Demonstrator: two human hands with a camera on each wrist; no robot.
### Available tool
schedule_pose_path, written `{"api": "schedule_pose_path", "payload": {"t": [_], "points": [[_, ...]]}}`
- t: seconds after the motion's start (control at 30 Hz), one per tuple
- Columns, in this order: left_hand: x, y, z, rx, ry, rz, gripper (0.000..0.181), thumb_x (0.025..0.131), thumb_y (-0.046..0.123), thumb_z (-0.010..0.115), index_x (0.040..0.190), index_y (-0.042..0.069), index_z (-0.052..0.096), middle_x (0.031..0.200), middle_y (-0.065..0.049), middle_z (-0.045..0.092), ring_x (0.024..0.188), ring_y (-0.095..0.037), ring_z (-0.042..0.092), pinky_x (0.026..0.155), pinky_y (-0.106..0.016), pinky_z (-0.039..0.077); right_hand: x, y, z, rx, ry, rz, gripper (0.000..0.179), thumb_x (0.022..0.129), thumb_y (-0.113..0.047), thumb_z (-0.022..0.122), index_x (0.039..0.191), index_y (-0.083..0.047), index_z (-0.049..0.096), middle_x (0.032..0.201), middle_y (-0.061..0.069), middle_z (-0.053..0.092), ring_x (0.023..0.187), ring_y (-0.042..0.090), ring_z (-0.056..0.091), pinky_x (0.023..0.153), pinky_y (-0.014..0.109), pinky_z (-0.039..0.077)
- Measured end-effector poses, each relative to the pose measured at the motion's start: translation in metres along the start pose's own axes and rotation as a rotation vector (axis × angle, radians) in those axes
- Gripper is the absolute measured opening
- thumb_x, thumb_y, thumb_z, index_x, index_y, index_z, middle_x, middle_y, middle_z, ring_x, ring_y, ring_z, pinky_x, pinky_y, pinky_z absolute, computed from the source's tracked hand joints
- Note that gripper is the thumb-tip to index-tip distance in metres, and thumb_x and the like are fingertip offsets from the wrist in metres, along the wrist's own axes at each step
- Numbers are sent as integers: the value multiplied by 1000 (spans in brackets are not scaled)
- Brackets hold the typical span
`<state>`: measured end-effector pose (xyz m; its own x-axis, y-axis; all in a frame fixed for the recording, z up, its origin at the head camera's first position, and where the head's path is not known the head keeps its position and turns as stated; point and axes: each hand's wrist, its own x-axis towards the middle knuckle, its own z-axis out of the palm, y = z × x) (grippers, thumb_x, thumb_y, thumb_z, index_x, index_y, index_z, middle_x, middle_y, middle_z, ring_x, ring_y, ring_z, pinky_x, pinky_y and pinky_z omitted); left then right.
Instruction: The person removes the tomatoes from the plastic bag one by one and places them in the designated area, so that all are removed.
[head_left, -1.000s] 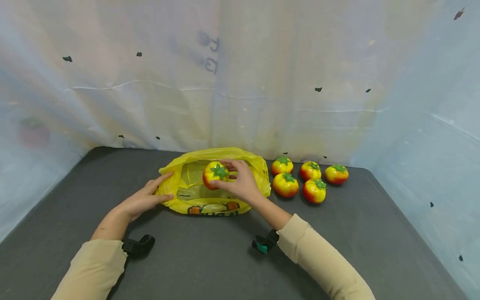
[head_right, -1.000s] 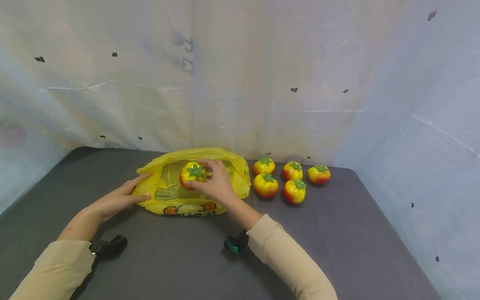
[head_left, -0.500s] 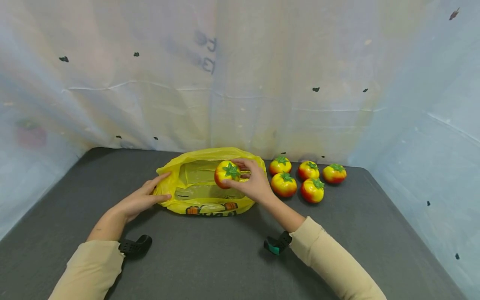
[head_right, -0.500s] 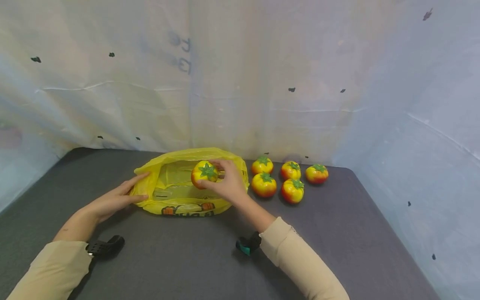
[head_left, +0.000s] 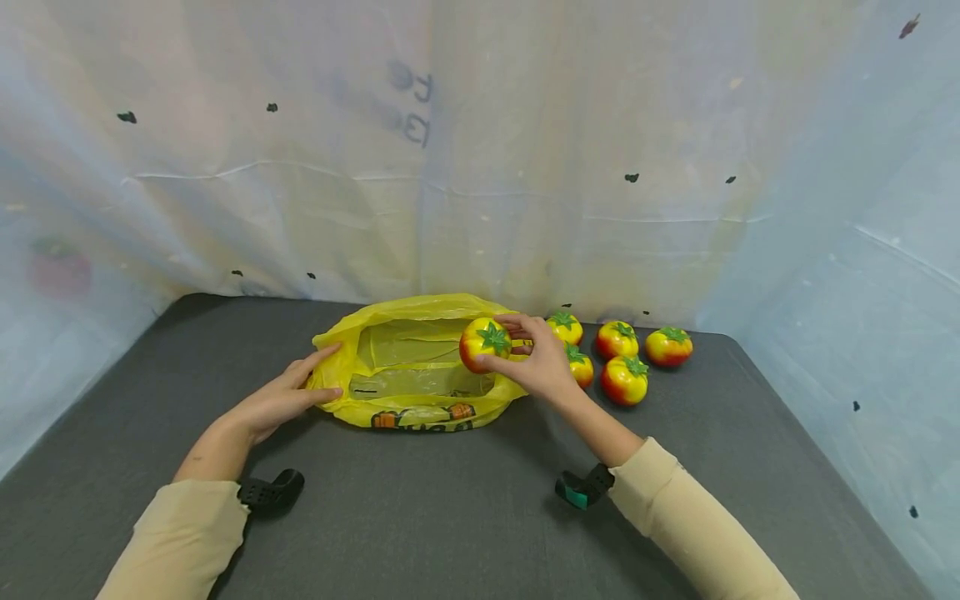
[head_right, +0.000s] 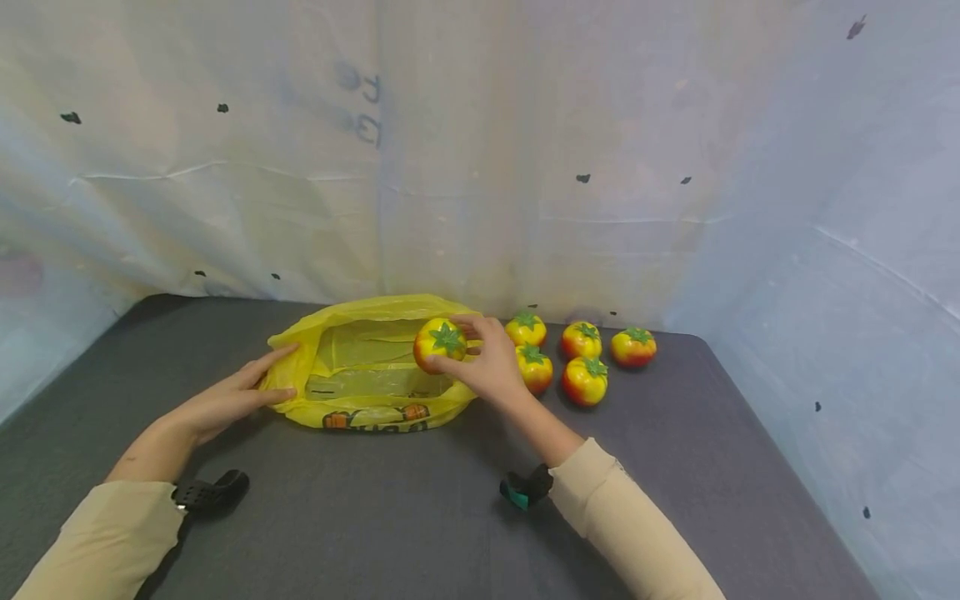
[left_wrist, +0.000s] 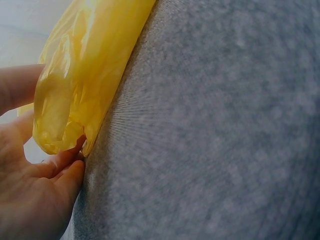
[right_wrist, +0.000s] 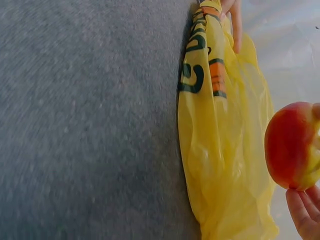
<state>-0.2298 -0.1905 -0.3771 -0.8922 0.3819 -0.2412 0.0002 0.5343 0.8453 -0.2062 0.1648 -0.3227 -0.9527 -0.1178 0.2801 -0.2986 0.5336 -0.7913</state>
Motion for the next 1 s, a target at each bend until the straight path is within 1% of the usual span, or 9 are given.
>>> {"api": "schedule_pose_path", "payload": {"t": [0.1, 0.3, 0.37, 0.53, 0.77, 1.0], "points": [[1, 0, 0, 3, -2, 1, 87, 94, 43, 59, 155, 31, -1, 151, -29, 1, 136, -51, 11, 102, -67, 25, -1, 3, -6, -16, 3, -5, 55, 79, -23, 80, 128, -12, 58, 121, 11, 52, 111, 27, 54, 92, 44, 50], [2, 1, 0, 9, -1, -3, 87, 94, 43, 59, 155, 30, -1, 151, -29, 1, 136, -51, 12, 102, -67, 25, -3, 10, -17, -11, 15, -7, 57, 79, -22, 80, 130, -9, 56, 123, 13, 53, 111, 31, 55, 93, 49, 49], [2, 1, 0, 8, 1, -6, 87, 94, 43, 59, 155, 30, -1, 151, -29, 1, 136, -51, 11, 103, -66, 25, -5, 13, -21, -25, 20, -3, 58, 79, -23, 80, 130, -8, 56, 123, 13, 54, 111, 31, 55, 92, 50, 49], [2, 1, 1, 9, 2, -9, 87, 94, 42, 59, 156, 29, -1, 152, -30, -1, 137, -52, 8, 102, -67, 24, -8, 18, -31, -58, 33, 5, 60, 78, -27, 81, 130, -10, 56, 123, 11, 56, 110, 29, 56, 92, 49, 49], [-1, 1, 1, -18, 5, 1, 88, 93, 44, 59, 156, 28, -1, 153, -30, -5, 138, -53, 3, 103, -68, 21, -12, 26, -48, -55, 73, 18, 59, 79, -24, 80, 130, -8, 56, 126, 15, 51, 112, 31, 54, 92, 47, 50], [1, 0, 0, -35, 4, 24, 89, 94, 44, 59, 156, 27, -3, 153, -31, -6, 139, -53, 1, 104, -68, 22, -15, 32, -61, -89, 104, 31, 58, 79, -24, 80, 130, -8, 56, 127, 14, 53, 111, 30, 54, 91, 48, 49]]}}
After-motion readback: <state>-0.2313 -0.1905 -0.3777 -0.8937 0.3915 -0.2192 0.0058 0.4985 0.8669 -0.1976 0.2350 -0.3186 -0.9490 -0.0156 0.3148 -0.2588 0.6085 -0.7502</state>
